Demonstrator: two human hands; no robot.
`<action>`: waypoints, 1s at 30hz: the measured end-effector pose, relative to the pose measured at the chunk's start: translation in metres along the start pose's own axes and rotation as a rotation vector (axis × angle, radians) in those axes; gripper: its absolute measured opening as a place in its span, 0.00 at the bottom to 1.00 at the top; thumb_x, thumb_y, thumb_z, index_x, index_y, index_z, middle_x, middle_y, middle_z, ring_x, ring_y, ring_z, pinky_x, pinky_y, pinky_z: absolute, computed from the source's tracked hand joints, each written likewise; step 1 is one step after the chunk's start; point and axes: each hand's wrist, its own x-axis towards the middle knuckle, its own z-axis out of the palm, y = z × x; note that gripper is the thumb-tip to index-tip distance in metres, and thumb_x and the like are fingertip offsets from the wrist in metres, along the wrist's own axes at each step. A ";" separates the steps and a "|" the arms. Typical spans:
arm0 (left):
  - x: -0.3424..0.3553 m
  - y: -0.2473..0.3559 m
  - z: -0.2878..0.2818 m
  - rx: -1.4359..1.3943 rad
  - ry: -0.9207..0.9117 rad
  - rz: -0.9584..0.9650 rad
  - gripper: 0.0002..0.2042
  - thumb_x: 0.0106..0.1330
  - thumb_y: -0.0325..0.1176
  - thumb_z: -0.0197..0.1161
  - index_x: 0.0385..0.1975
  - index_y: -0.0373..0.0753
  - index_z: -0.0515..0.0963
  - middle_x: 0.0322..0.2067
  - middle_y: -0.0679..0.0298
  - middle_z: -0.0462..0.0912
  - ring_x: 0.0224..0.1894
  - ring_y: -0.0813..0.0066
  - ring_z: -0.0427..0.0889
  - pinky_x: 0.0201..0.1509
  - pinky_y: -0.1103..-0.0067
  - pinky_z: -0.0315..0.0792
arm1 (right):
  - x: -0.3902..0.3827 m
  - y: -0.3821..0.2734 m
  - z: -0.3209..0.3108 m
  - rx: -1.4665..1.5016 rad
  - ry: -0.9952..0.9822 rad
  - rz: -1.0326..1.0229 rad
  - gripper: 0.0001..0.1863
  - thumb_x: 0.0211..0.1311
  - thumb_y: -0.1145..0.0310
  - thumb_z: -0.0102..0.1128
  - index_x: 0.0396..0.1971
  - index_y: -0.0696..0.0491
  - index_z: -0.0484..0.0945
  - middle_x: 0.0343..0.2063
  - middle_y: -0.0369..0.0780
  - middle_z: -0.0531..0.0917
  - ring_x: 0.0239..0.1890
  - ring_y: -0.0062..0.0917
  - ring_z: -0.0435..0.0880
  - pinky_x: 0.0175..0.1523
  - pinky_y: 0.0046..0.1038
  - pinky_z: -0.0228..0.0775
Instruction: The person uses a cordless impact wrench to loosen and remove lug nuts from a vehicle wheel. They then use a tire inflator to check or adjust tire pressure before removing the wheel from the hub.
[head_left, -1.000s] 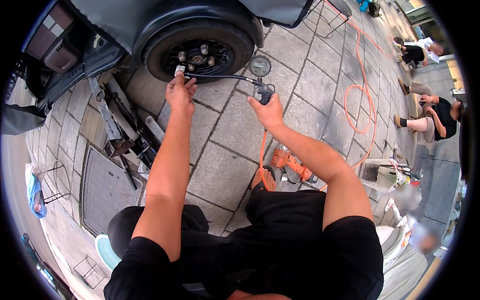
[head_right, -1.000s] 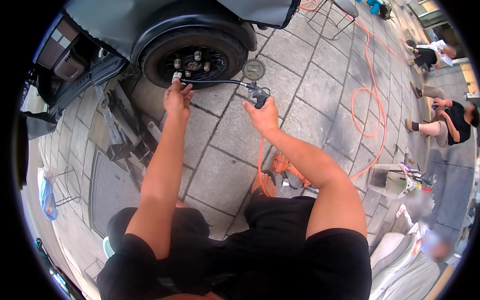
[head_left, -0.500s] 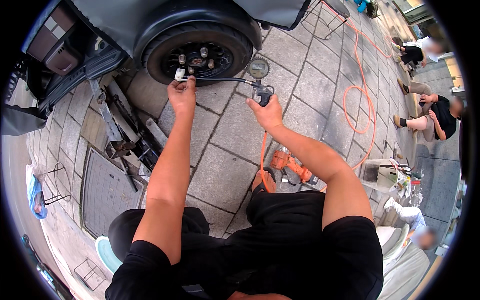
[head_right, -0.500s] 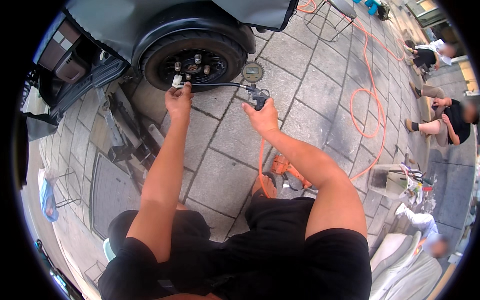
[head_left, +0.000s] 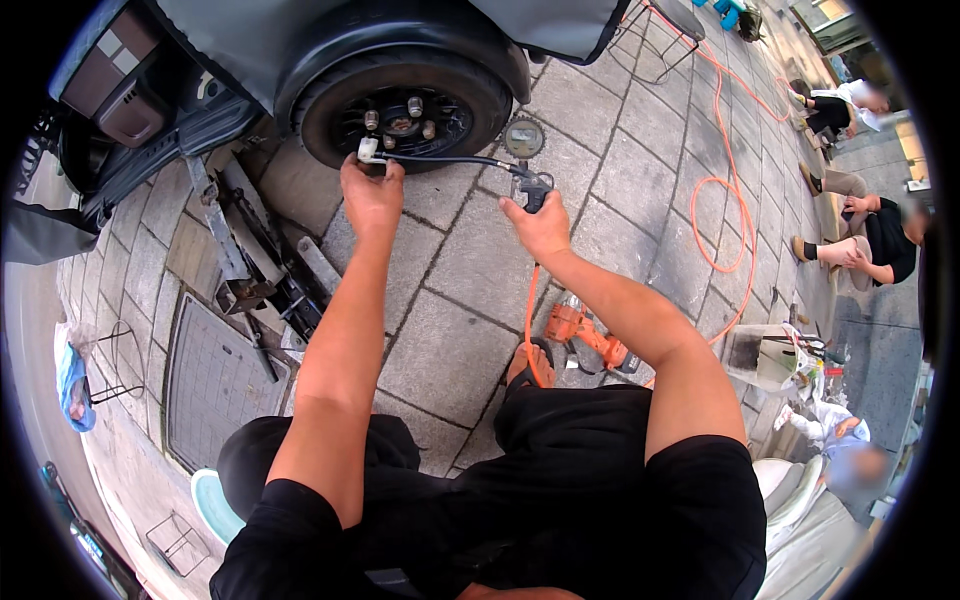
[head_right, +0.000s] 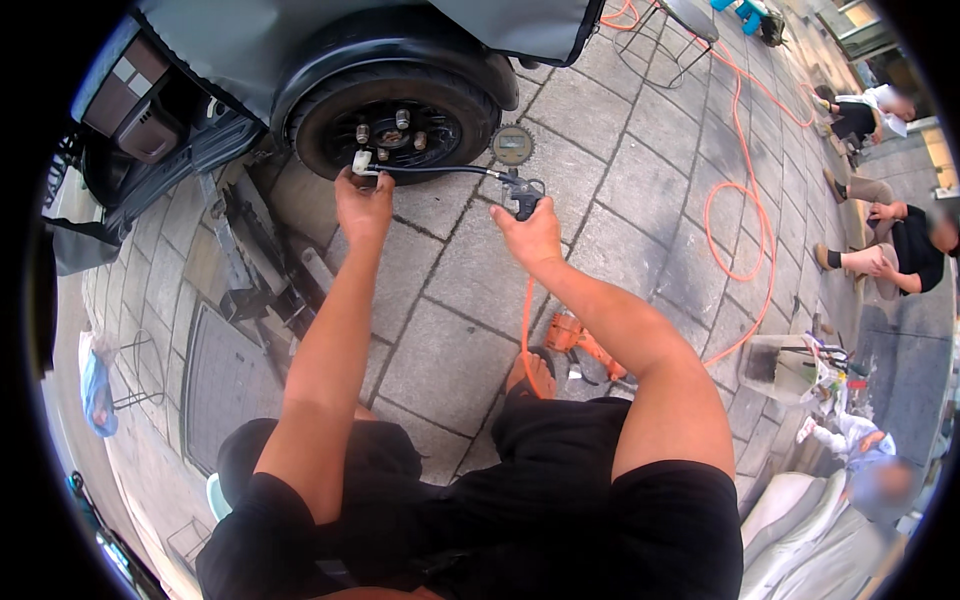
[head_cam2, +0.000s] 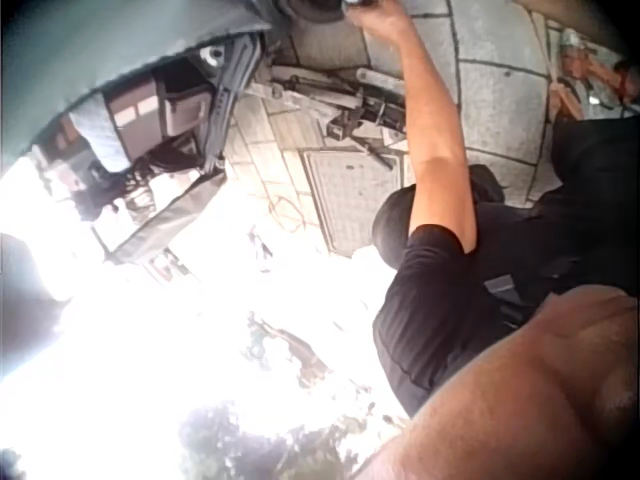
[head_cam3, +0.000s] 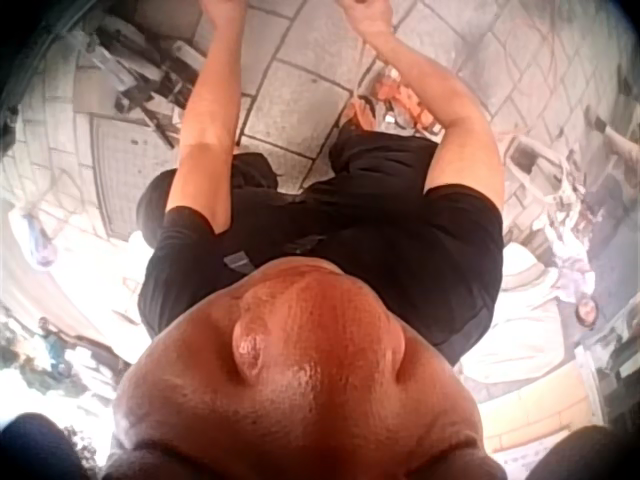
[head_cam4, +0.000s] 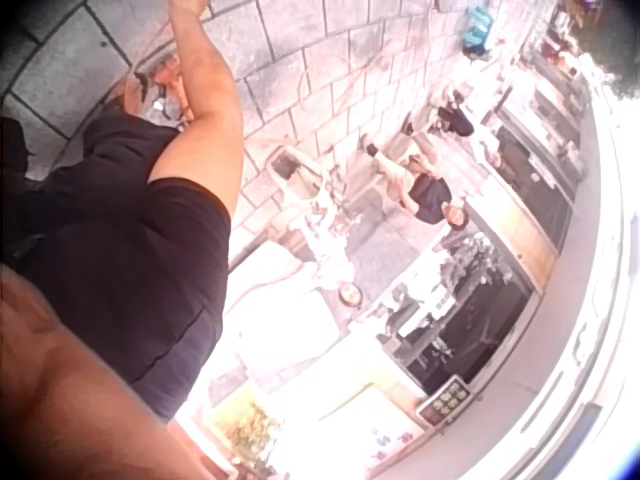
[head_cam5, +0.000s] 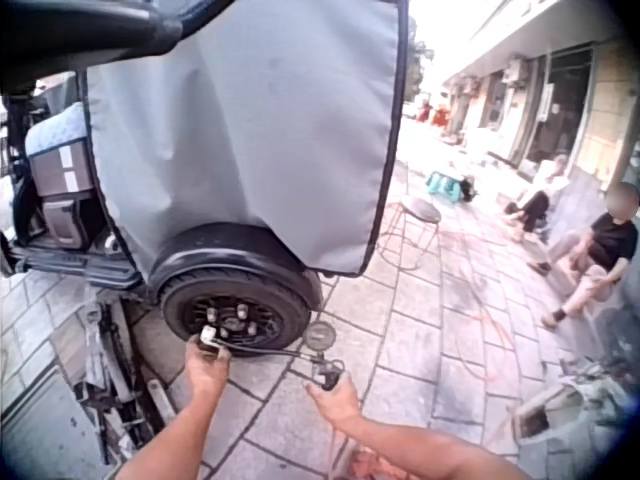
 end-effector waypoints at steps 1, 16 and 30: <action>0.000 0.000 -0.002 0.017 -0.004 0.016 0.35 0.57 0.42 0.74 0.62 0.30 0.73 0.47 0.51 0.85 0.44 0.51 0.86 0.54 0.61 0.78 | 0.001 0.002 0.002 -0.013 0.011 0.004 0.37 0.52 0.45 0.80 0.43 0.64 0.73 0.36 0.53 0.86 0.41 0.43 0.88 0.50 0.39 0.78; 0.010 0.011 -0.023 0.315 -0.159 -0.047 0.25 0.59 0.45 0.69 0.53 0.36 0.81 0.40 0.48 0.89 0.46 0.50 0.88 0.54 0.59 0.78 | 0.018 0.015 0.011 0.116 0.024 0.034 0.32 0.53 0.48 0.81 0.36 0.60 0.73 0.24 0.43 0.83 0.24 0.25 0.82 0.30 0.29 0.74; 0.008 -0.020 -0.006 -0.652 -0.288 -0.570 0.11 0.70 0.39 0.64 0.39 0.37 0.78 0.35 0.62 0.85 0.29 0.75 0.85 0.30 0.79 0.76 | 0.024 -0.007 -0.018 0.189 -0.075 0.092 0.29 0.57 0.50 0.80 0.34 0.60 0.73 0.19 0.41 0.81 0.14 0.20 0.76 0.19 0.24 0.67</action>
